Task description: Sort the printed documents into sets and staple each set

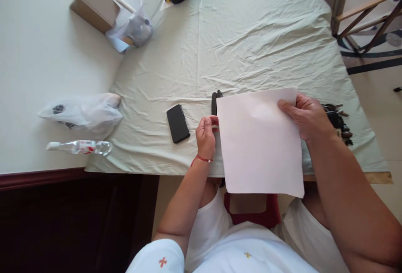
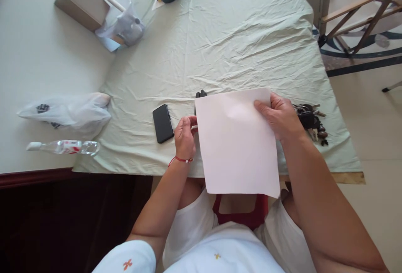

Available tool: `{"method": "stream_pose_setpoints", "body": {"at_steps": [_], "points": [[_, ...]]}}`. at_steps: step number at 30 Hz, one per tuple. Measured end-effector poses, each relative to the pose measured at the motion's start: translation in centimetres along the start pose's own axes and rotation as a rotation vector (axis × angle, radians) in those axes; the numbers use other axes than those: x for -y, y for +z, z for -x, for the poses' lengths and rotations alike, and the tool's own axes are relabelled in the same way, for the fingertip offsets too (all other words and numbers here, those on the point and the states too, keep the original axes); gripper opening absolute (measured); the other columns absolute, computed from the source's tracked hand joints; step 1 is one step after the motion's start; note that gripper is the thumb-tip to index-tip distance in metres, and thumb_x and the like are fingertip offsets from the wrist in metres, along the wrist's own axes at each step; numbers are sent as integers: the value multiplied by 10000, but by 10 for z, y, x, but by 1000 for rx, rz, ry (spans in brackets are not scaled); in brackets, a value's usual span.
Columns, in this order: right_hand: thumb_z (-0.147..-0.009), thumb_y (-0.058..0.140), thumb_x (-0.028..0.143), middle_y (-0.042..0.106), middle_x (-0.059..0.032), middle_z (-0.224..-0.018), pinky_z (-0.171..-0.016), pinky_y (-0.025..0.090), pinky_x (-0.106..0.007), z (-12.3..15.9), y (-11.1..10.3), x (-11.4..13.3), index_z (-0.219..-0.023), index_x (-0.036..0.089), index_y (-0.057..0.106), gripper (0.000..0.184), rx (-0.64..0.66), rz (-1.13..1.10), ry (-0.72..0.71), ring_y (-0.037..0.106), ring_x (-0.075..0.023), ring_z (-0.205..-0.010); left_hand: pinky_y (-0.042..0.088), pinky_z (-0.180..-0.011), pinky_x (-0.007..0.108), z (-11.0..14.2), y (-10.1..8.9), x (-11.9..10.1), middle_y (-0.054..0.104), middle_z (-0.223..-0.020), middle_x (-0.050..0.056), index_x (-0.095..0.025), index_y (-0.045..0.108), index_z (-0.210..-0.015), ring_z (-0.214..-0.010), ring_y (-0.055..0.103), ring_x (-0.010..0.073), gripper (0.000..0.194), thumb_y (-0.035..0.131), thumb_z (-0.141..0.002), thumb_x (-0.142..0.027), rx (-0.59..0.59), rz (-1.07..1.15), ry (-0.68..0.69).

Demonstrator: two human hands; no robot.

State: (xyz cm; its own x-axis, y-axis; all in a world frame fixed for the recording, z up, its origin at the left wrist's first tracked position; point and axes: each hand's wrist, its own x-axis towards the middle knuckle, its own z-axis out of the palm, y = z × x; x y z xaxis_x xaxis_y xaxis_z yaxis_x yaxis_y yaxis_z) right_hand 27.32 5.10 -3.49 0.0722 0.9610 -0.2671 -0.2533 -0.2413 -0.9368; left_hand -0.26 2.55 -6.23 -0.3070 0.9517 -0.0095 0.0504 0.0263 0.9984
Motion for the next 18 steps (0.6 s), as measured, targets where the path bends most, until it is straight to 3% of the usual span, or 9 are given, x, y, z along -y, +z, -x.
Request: {"method": "stream_pose_setpoints", "body": {"at_steps": [3, 7, 10, 13, 18], "points": [[-688, 896, 376, 791, -30, -838, -570, 554, -341, -5, 3, -3, -963, 261, 781, 319, -56, -44, -52, 681, -205, -638, 511, -676, 240, -3, 9, -4, 688, -900, 79, -139, 680, -968, -790, 633, 144, 694, 643, -843, -820, 99, 103, -128], [-681, 902, 291, 800, -37, -855, -617, 557, -312, -10, 8, -1, -961, 217, 787, 312, -138, -130, -170, 671, -172, -650, 544, -741, 248, -6, 15, -16, 705, -955, 66, -150, 661, -975, -849, 670, 160, 589, 791, -799, -697, 290, 170, -229], [-684, 897, 263, 810, -49, -884, -665, 580, -319, -16, 12, 0, -965, 203, 786, 308, -180, -141, -249, 704, -185, -699, 569, -663, 304, -10, 17, -24, 723, -899, 90, -129, 690, -984, -766, 699, 212, 613, 885, -699, -635, 462, 207, -468], [-717, 871, 272, 818, -53, -925, -714, 608, -334, -20, 18, -1, -1000, 207, 779, 304, -183, -127, -261, 739, -205, -767, 532, -572, 271, -15, 18, -25, 695, -764, 73, -113, 702, -868, -655, 670, 181, 517, 877, -733, -581, 455, 192, -532], [-780, 807, 283, 804, -38, -870, -684, 617, -323, -23, 32, -3, -963, 218, 759, 200, -189, -72, -95, 748, -209, -754, 446, -541, 214, -22, 14, -12, 651, -725, 22, -132, 654, -797, -588, 562, 99, 433, 790, -865, -538, 320, 143, -369]]}}
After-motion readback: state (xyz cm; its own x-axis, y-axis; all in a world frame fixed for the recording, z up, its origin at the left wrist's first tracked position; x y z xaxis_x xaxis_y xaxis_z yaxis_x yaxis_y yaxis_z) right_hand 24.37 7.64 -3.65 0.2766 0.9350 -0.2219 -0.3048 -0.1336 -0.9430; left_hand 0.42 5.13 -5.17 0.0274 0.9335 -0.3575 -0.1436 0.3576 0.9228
